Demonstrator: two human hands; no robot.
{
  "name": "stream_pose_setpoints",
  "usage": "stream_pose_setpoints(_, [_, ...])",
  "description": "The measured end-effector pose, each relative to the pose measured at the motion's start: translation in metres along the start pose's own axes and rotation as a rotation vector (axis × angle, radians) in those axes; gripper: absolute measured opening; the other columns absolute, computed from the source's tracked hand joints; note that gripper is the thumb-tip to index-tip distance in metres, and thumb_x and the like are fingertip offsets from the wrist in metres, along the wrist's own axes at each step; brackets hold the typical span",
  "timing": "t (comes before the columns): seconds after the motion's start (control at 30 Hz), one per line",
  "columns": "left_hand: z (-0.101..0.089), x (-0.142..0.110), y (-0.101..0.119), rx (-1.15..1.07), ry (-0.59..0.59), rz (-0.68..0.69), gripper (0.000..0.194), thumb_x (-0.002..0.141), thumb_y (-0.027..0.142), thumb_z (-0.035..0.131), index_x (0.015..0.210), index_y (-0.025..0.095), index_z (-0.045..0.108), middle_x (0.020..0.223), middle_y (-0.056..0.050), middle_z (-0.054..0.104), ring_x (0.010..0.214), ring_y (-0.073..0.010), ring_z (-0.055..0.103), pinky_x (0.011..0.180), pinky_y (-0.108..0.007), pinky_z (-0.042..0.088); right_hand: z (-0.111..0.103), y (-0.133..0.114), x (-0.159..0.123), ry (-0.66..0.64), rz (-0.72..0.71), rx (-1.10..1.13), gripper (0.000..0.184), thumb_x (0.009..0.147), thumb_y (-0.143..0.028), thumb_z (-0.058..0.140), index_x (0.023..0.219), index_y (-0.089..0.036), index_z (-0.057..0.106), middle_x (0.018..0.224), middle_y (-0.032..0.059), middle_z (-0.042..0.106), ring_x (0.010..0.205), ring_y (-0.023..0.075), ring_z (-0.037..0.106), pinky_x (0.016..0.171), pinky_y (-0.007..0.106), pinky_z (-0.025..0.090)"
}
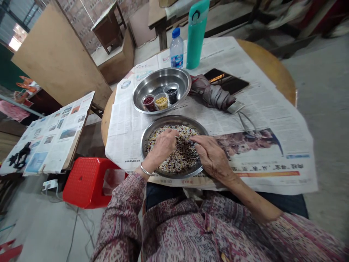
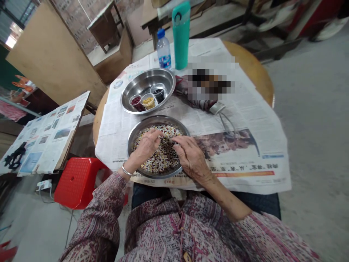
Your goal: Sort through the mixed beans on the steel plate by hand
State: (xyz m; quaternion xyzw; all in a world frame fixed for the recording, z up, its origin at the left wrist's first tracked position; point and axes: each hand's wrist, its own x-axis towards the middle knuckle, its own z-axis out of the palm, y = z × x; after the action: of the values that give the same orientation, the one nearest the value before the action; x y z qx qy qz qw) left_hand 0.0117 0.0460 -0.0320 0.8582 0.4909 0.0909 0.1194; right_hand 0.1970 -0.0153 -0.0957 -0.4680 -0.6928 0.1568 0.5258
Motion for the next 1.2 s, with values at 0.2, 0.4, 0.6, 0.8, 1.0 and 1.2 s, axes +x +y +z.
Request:
stream_pose_setpoints(0.2, [-0.016,-0.008,-0.024,0.093,0.118,-0.123,0.028,0.099,0.01,0.046,0.112,0.02,0.068,0.115,-0.008,0.069,0.11,-0.0208,0.065,0.108,-0.04,0.05,0.0,-0.002,0.0,0.0,0.014,0.009,0.031,0.103,-0.033,0.044,0.122,-0.026,0.067,0.117,0.0097,0.074,0.113,0.0279,0.066,0.102,0.052,0.053])
stream_pose_setpoints(0.4, [-0.014,-0.027,-0.015,0.16,0.138,-0.154,0.052,0.09,0.046,0.073,0.133,0.02,0.059,0.146,-0.015,0.052,0.132,-0.033,0.049,0.109,-0.05,0.047,0.0,-0.002,-0.001,0.005,0.009,-0.004,0.03,0.104,-0.032,0.044,0.122,-0.024,0.067,0.117,0.0105,0.074,0.113,0.0278,0.066,0.103,0.051,0.052])
stream_pose_setpoints(0.6, [-0.013,-0.026,-0.002,0.181,-0.007,0.008,0.081,0.079,0.063,0.079,0.144,0.024,0.051,0.16,-0.015,0.04,0.144,-0.0377,0.038,0.12,-0.058,0.033,-0.001,-0.001,0.0,-0.003,0.02,0.004,0.032,0.103,-0.033,0.044,0.123,-0.025,0.068,0.118,0.0099,0.074,0.114,0.028,0.066,0.104,0.051,0.052])
stream_pose_setpoints(0.8, [-0.01,-0.024,0.007,0.149,-0.106,0.1,0.089,0.074,0.06,0.085,0.146,0.021,0.051,0.159,-0.017,0.041,0.148,-0.0378,0.035,0.125,-0.057,0.027,0.0,-0.002,0.0,0.007,0.018,0.0,0.031,0.104,-0.034,0.043,0.121,-0.025,0.068,0.117,0.0102,0.074,0.113,0.0275,0.066,0.103,0.05,0.052])
stream_pose_setpoints(1.0, [-0.007,-0.019,0.013,0.172,-0.169,0.22,0.036,0.097,0.033,0.066,0.13,0.021,0.061,0.147,-0.01,0.052,0.137,-0.0283,0.046,0.119,-0.048,0.039,0.0,-0.002,0.0,0.003,0.016,0.001,0.032,0.104,-0.033,0.043,0.122,-0.024,0.068,0.118,0.0097,0.074,0.113,0.0273,0.066,0.104,0.05,0.052])
stream_pose_setpoints(1.2, [-0.014,-0.019,0.0,0.3,-0.194,0.181,0.027,0.102,0.008,0.04,0.111,0.015,0.064,0.119,-0.009,0.062,0.112,-0.0217,0.057,0.102,-0.035,0.052,-0.001,-0.001,0.0,-0.001,0.0,-0.01,0.031,0.104,-0.032,0.044,0.121,-0.023,0.068,0.116,0.011,0.074,0.112,0.0279,0.066,0.102,0.05,0.053])
